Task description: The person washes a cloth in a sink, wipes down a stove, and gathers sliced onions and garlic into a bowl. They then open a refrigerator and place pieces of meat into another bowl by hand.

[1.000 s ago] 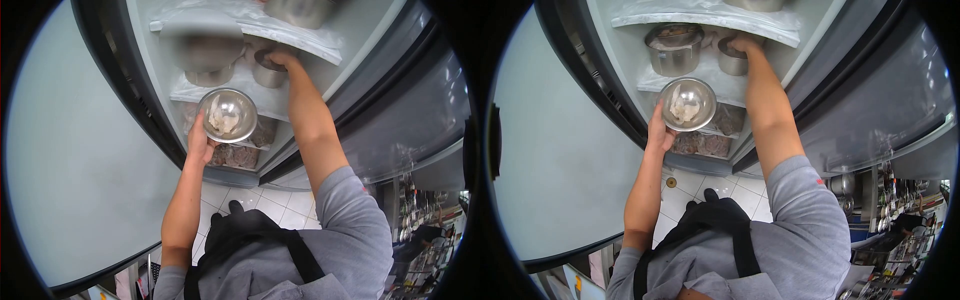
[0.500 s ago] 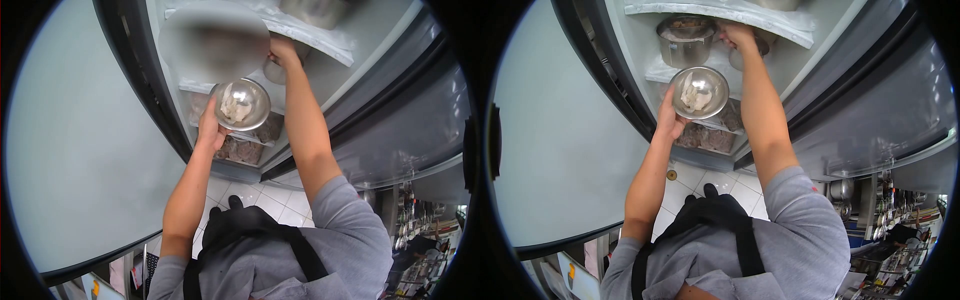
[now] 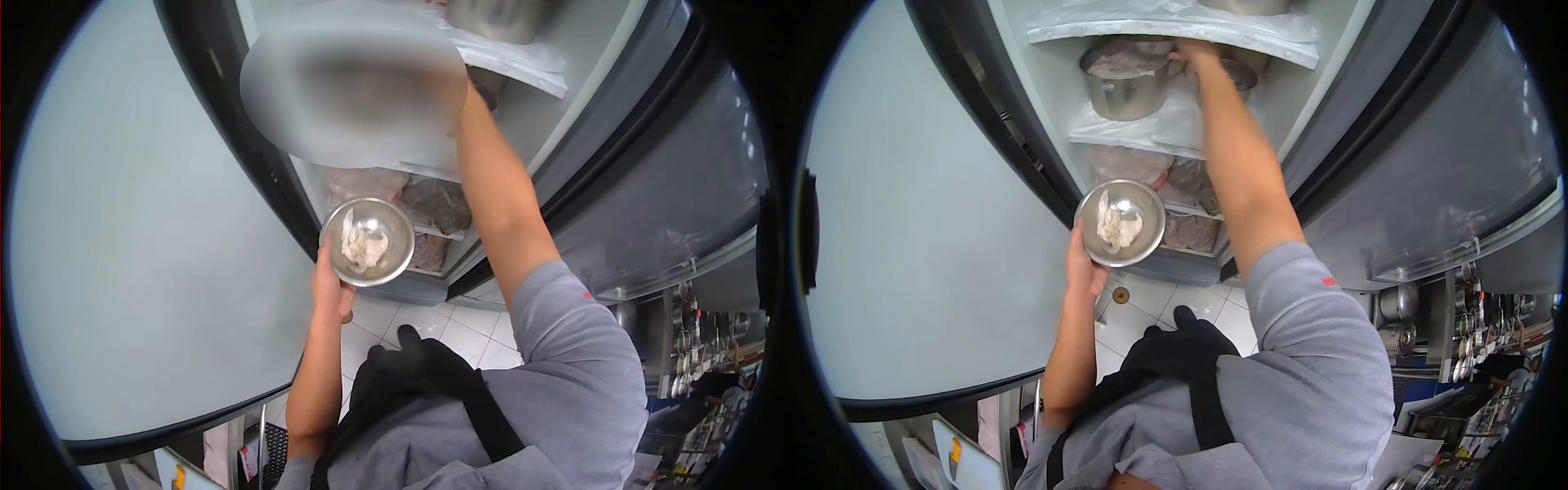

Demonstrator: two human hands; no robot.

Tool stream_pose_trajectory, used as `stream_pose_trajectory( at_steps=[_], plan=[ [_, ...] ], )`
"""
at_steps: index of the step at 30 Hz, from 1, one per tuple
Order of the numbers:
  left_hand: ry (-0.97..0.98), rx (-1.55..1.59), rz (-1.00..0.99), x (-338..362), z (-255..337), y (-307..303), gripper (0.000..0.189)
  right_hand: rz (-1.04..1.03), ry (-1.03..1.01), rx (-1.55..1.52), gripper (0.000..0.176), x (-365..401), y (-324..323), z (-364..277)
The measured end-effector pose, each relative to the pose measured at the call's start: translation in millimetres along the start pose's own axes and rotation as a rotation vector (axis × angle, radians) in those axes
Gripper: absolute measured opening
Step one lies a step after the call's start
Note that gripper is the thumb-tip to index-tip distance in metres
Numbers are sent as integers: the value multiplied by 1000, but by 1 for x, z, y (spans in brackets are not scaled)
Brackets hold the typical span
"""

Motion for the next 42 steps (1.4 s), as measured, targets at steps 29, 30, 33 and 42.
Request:
stream_pose_trajectory(
  at_steps=[29,30,33,42],
  plan=[
    [1061,-1426,617,220,183,38,43,-454,273,-179,37,355,168,130],
    [1410,-1816,875,274,230,49,37,-409,243,-231,35,367,160,129],
    [1422,-1567,1474,371,357,63,46,-371,414,-168,36,415,115,150],
    [1048,-930,499,387,359,51,46,-27,546,-265,40,606,-38,186]
  ],
)
Point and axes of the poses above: each hand's wrist, its own x-axis away from the middle knuckle, its own y-axis out of the palm, z = x × y, the point moved 5 cm from there along -x, towards the middle knuckle, and after that the axes turned 15 degrees about -z, right-handed, at the moved point
